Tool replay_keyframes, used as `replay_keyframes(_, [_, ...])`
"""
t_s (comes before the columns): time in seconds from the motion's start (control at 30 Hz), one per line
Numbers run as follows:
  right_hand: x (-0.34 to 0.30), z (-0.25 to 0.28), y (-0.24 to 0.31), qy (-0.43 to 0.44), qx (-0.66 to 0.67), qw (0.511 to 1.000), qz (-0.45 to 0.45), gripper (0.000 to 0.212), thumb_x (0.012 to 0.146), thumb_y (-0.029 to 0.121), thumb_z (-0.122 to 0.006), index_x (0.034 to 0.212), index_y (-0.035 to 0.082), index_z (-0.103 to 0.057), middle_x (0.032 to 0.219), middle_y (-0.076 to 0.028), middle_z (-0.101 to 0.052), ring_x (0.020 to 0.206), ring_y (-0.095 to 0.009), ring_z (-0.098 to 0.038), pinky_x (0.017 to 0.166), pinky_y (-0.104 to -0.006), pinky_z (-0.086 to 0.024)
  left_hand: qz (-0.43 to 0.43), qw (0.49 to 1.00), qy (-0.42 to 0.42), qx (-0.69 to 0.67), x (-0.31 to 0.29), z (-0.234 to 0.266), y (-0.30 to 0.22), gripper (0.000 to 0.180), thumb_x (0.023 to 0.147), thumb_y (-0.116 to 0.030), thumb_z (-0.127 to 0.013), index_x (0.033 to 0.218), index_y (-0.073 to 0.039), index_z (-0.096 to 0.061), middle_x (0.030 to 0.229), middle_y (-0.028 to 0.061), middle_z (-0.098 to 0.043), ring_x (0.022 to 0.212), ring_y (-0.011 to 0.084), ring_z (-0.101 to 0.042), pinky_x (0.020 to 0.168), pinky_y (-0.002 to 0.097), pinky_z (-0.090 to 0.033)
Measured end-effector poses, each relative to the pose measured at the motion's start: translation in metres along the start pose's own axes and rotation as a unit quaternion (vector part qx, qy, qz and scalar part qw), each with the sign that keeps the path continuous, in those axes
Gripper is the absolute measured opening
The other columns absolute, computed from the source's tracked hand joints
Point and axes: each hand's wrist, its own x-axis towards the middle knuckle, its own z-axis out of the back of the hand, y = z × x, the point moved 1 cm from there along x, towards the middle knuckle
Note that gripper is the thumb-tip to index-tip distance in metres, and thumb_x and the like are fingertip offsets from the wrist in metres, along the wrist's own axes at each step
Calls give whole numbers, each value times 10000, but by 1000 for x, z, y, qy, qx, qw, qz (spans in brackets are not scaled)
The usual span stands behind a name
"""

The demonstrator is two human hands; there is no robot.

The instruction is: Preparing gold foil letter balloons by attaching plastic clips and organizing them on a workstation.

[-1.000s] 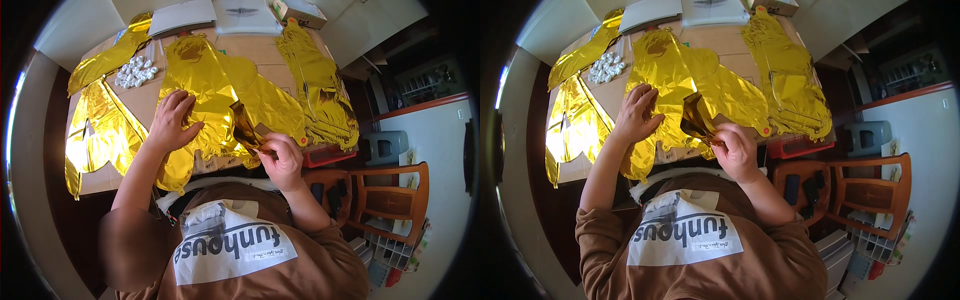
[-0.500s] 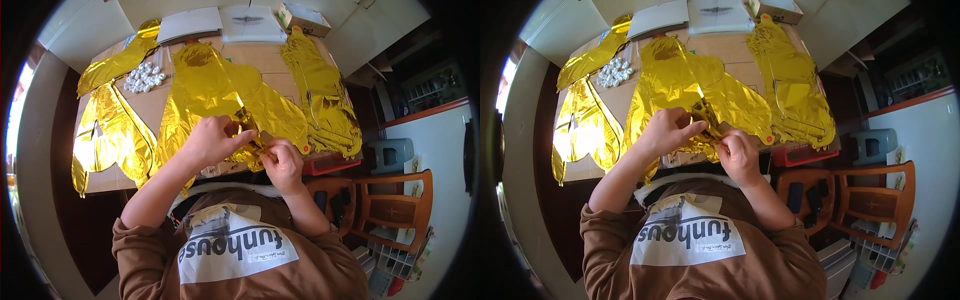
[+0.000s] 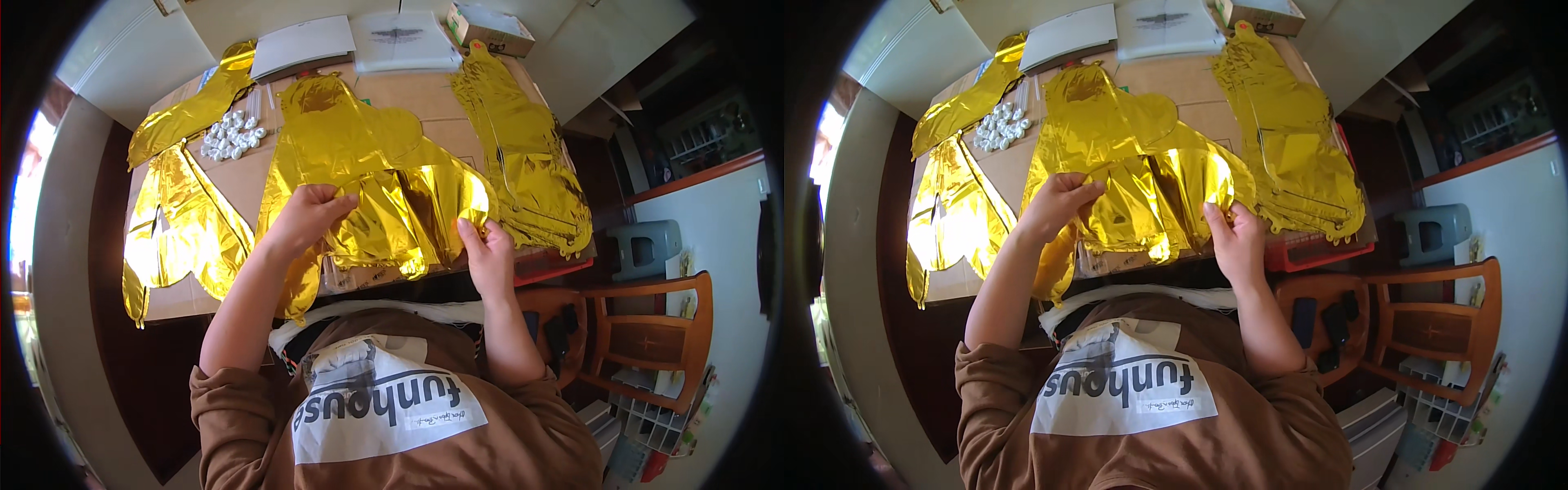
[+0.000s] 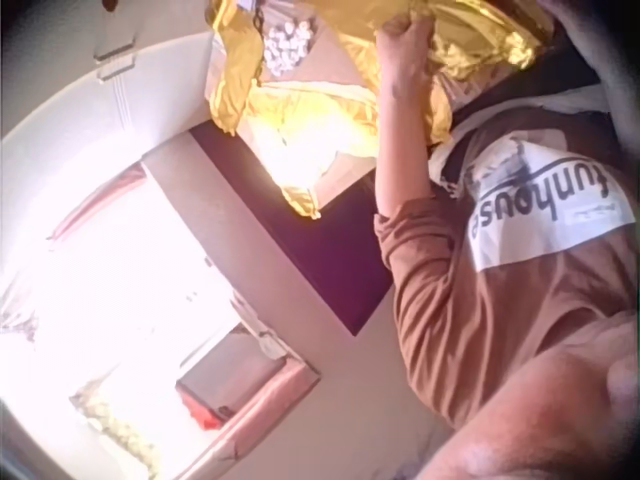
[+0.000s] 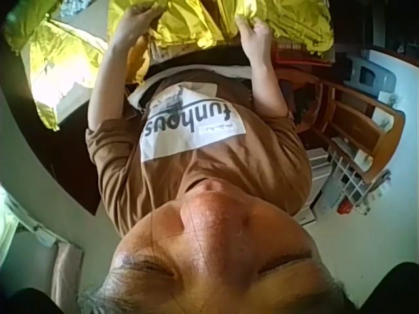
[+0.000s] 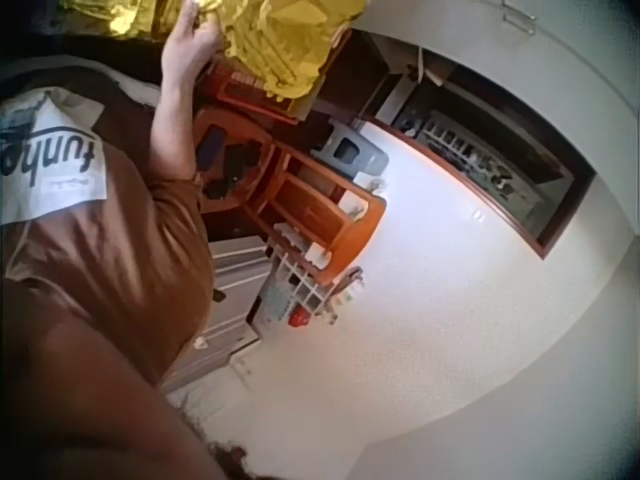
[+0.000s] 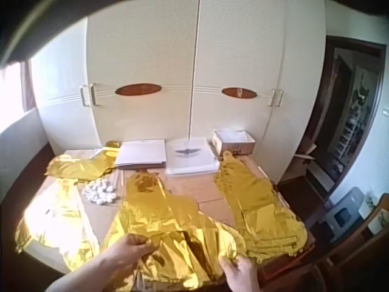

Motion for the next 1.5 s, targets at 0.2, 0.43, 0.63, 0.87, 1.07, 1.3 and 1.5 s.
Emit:
replay_keyframes(0.2, [8,3,15,17,122,991,-45,218,901,206,-663,960,-3,-681,790,24,-641,756,-39,-543,704,-225,-444,27,999,-3,-43,10,4,9,315,929,-307,-623,748,-49,-605,544,-14,-523,441,65,-446,426,234,-365])
replay_keyframes(0.43, [9,-5,46,-114,-304,900,290,220,749,207,-781,732,24,-659,1004,-107,-636,959,-303,-551,857,-408,-420,48,990,5,-129,15,7,11,368,933,-351,-610,703,-67,-572,511,-14,-471,388,70,-402,368,241,-331])
replay_keyframes(0.63, [-27,-55,57,-58,-289,865,406,151,695,105,-736,798,64,-634,1031,-83,-610,950,-276,-560,848,-416,-411,41,984,21,-171,16,14,14,346,938,-311,-609,699,-65,-562,527,-6,-496,393,76,-427,364,251,-334])
replay_keyframes(0.87, [-31,-70,50,-16,-256,881,397,180,695,44,-651,868,60,-605,945,-58,-602,895,-242,-569,845,-393,-410,36,975,46,-215,10,15,14,271,908,-276,-651,782,-42,-602,535,10,-518,403,118,-476,401,259,-401])
replay_keyframes(1.07, [-14,-39,40,-47,-108,972,202,258,778,188,-757,687,18,-586,644,-105,-566,562,-289,-548,534,-361,-438,40,987,25,-153,12,12,5,351,928,-348,-612,951,2,-631,820,87,-641,705,130,-621,557,261,-474])
replay_keyframes(1.3, [-11,-2,18,-2,-220,949,227,259,881,224,-666,868,-34,-651,880,-187,-682,743,-290,-662,631,-347,-484,-145,983,80,-82,4,3,4,653,990,-503,-291,1174,39,-606,1151,151,-636,1072,241,-576,988,384,-403])
replay_keyframes(1.5, [-1,17,11,-28,-276,937,211,224,790,220,-677,878,14,-659,820,-154,-623,769,-361,-594,682,-447,-460,-348,898,-80,257,-19,8,-2,314,791,59,-548,1080,-15,-645,1028,153,-647,1021,312,-588,875,387,-463])
